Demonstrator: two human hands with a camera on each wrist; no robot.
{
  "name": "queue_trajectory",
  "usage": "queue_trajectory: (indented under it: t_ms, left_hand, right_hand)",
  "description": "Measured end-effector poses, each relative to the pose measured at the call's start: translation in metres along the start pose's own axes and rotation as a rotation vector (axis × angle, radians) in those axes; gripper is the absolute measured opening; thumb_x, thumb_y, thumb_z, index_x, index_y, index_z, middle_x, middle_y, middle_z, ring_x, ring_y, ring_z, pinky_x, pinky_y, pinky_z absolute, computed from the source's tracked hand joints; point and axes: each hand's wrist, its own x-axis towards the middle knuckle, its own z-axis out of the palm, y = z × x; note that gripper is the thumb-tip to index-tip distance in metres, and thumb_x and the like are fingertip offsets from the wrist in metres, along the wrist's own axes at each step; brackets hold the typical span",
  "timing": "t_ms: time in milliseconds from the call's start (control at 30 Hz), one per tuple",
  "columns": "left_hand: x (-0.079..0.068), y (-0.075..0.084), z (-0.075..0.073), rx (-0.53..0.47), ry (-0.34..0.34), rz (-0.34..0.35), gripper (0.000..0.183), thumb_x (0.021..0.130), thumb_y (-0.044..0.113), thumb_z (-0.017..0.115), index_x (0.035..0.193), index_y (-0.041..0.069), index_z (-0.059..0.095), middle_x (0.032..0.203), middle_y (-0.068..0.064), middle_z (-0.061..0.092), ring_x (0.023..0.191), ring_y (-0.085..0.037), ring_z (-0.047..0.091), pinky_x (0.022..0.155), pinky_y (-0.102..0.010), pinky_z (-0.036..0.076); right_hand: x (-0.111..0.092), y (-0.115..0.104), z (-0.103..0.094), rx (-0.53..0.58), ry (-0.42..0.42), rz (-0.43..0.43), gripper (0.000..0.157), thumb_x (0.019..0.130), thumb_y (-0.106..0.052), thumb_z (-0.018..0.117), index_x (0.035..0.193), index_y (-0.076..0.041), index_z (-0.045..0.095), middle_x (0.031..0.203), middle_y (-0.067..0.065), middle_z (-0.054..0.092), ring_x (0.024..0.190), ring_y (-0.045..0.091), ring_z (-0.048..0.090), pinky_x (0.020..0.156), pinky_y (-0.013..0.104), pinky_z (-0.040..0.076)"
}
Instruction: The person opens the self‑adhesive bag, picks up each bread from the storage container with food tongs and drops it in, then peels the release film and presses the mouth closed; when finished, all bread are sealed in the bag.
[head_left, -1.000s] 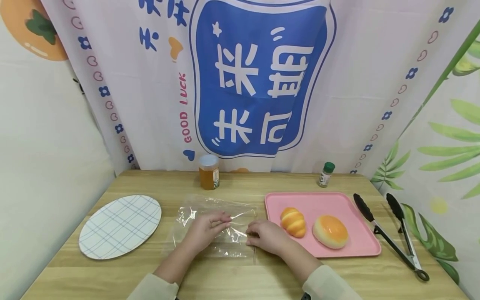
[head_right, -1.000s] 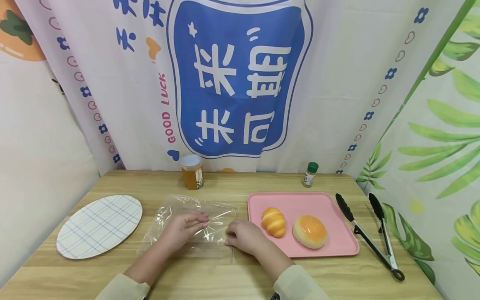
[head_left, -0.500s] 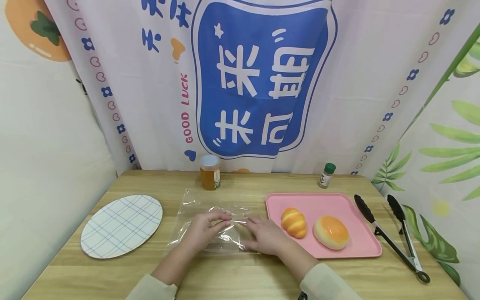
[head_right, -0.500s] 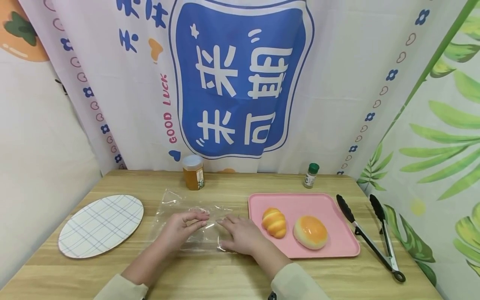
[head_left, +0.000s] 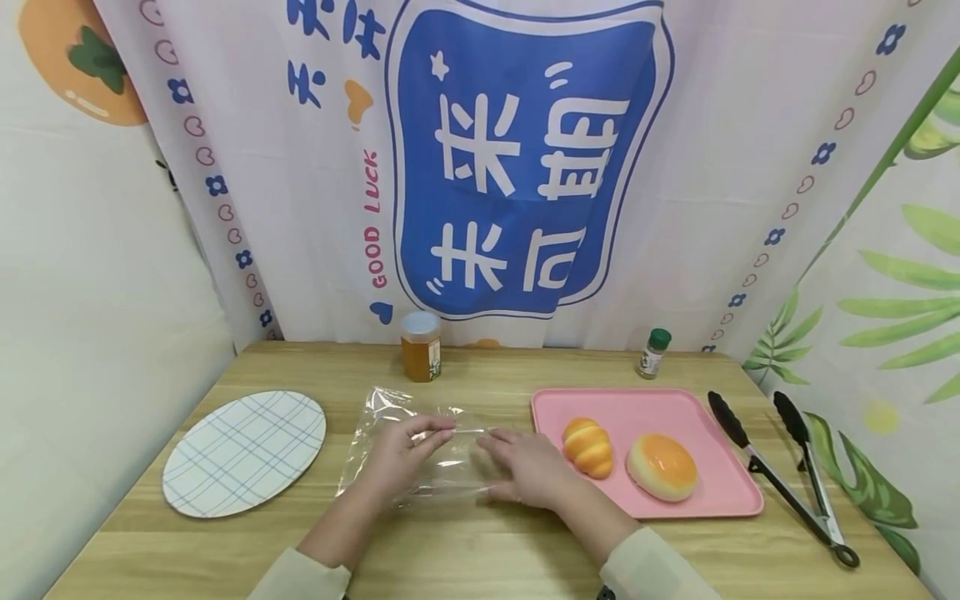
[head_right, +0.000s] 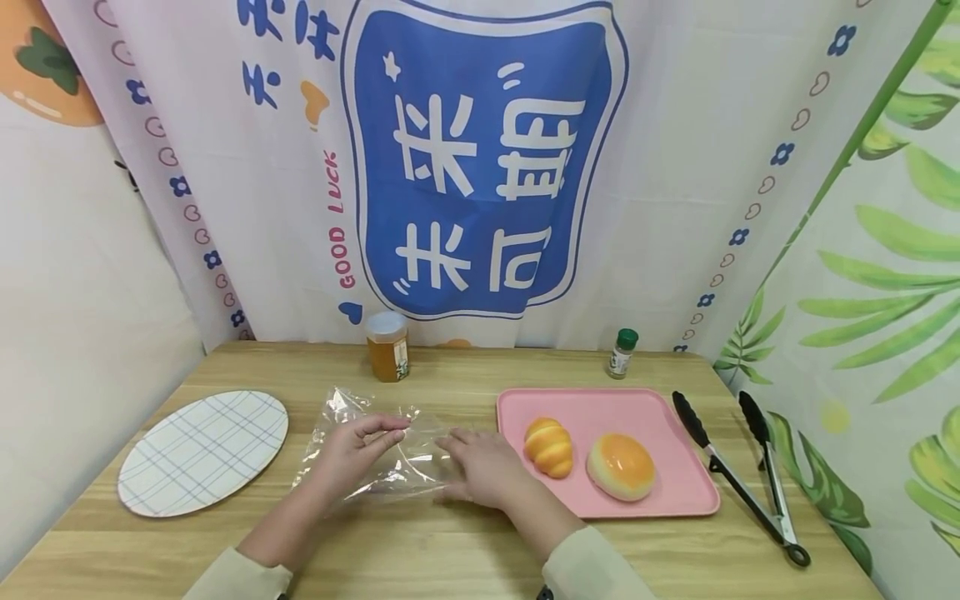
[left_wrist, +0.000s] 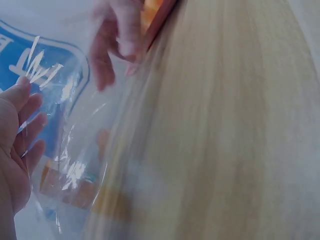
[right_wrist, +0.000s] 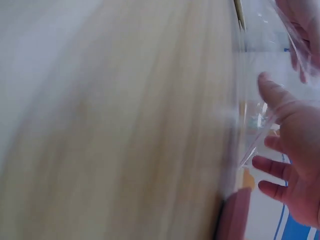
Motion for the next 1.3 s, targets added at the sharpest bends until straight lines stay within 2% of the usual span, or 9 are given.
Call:
queue_trajectory:
  t_ms: [133,267,500,600,767,933,1067,1300]
  left_hand:
    - [0.001,-0.009,0.001,-0.037,0.027,-0.077,0.016,0.092,0.019,0.068,0.105,0.013,0.074,0.112,-0.001,0.074,0.115,-0.026,0.066,0.105,-0.049,0.049]
    - [0.002,-0.016,0.001,-0.089,0.025,-0.092,0.018,0.094,0.019,0.065,0.108,0.01,0.071,0.113,-0.003,0.073,0.115,-0.024,0.064,0.106,-0.049,0.048]
    - [0.002,-0.021,0.001,-0.105,0.019,-0.103,0.021,0.096,0.021,0.063,0.112,0.008,0.069,0.115,-0.004,0.072,0.117,-0.024,0.062,0.106,-0.05,0.048]
    - [0.001,-0.022,0.001,-0.115,0.019,-0.109,0.021,0.096,0.021,0.063,0.112,0.008,0.069,0.115,-0.003,0.072,0.118,-0.024,0.061,0.106,-0.05,0.048]
    - [-0.002,-0.024,0.005,-0.095,0.017,-0.085,0.018,0.094,0.017,0.066,0.109,0.007,0.07,0.111,-0.002,0.073,0.115,-0.025,0.064,0.105,-0.048,0.049]
    - [-0.004,-0.026,0.008,-0.081,0.022,-0.07,0.017,0.092,0.015,0.068,0.106,0.008,0.071,0.111,-0.001,0.074,0.116,-0.024,0.065,0.105,-0.047,0.049]
    - [-0.004,-0.027,0.009,-0.08,0.024,-0.048,0.013,0.09,0.014,0.07,0.102,0.009,0.072,0.11,-0.001,0.074,0.115,-0.025,0.065,0.104,-0.048,0.05]
    - [-0.008,-0.028,0.013,-0.029,-0.003,-0.048,0.018,0.089,0.018,0.071,0.106,0.012,0.073,0.115,-0.003,0.073,0.12,-0.028,0.063,0.109,-0.049,0.046]
  right_hand:
    - [-0.007,0.004,-0.012,0.108,0.075,0.023,0.05,0.093,-0.043,0.062,0.136,-0.018,0.057,0.142,0.01,0.056,0.131,0.034,0.052,0.11,0.057,0.041]
    - [-0.018,0.01,-0.03,0.21,0.136,0.091,0.043,0.095,-0.036,0.062,0.133,-0.015,0.06,0.142,0.014,0.055,0.133,0.038,0.048,0.114,0.057,0.037]
    - [-0.054,0.042,-0.059,0.208,0.244,0.223,0.044,0.094,-0.033,0.064,0.134,-0.016,0.058,0.146,0.013,0.051,0.135,0.039,0.046,0.112,0.062,0.037]
    - [-0.076,0.065,-0.068,0.208,0.279,0.306,0.045,0.095,-0.033,0.063,0.136,-0.014,0.057,0.149,0.017,0.047,0.135,0.044,0.043,0.11,0.066,0.035]
    - [-0.121,0.106,-0.082,0.138,0.342,0.411,0.046,0.096,-0.031,0.062,0.134,-0.006,0.056,0.146,0.027,0.044,0.131,0.053,0.04,0.105,0.072,0.034]
    - [-0.169,0.145,-0.093,0.063,0.341,0.566,0.048,0.099,-0.033,0.057,0.132,0.001,0.054,0.141,0.037,0.04,0.124,0.06,0.037,0.099,0.077,0.032]
    - [-0.202,0.179,-0.096,0.015,0.334,0.675,0.053,0.1,-0.034,0.053,0.132,0.008,0.048,0.135,0.043,0.038,0.118,0.063,0.037,0.094,0.077,0.033]
    - [-0.238,0.215,-0.091,0.018,0.2,0.836,0.075,0.101,-0.047,0.042,0.135,0.019,0.035,0.131,0.05,0.03,0.115,0.067,0.033,0.092,0.078,0.035]
